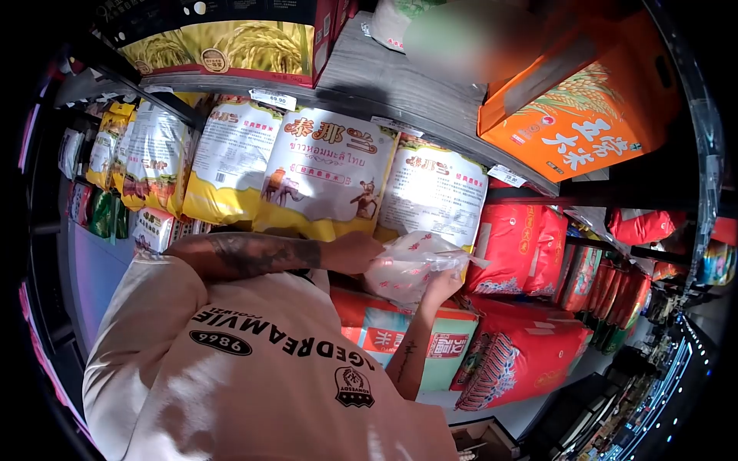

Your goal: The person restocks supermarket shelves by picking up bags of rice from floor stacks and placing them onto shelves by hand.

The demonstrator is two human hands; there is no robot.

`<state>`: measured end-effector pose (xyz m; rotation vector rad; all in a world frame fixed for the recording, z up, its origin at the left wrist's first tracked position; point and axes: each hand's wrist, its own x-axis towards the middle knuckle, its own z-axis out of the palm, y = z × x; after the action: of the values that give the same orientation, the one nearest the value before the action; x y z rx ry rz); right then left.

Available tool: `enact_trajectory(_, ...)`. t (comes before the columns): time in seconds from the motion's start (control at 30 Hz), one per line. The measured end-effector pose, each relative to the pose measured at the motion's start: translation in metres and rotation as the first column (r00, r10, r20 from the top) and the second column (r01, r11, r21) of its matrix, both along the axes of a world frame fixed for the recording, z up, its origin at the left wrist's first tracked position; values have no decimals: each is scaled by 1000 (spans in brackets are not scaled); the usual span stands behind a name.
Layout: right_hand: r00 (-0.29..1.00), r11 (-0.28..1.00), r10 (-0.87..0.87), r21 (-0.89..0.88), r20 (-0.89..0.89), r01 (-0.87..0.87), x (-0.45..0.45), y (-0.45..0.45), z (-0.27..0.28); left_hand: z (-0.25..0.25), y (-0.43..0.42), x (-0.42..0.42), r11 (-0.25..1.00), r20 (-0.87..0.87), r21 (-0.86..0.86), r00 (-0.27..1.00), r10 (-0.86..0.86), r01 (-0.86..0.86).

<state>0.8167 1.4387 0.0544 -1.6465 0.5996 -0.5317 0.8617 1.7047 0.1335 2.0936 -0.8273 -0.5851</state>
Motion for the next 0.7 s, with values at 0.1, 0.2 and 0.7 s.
enact_trajectory(0.1,998,999,-33,41,-59,35,-9,26,23,-4,12,-8,997,60,-64,997,-50,54)
enact_trajectory(0.2,997,999,-22,-39,-73,19,-15,46,51,-9,20,-14,997,121,-65,992,-39,47)
enact_trajectory(0.7,820,971,-130,-96,557,219,47,86,319,262,53,62,893,799,-432,513,314,127)
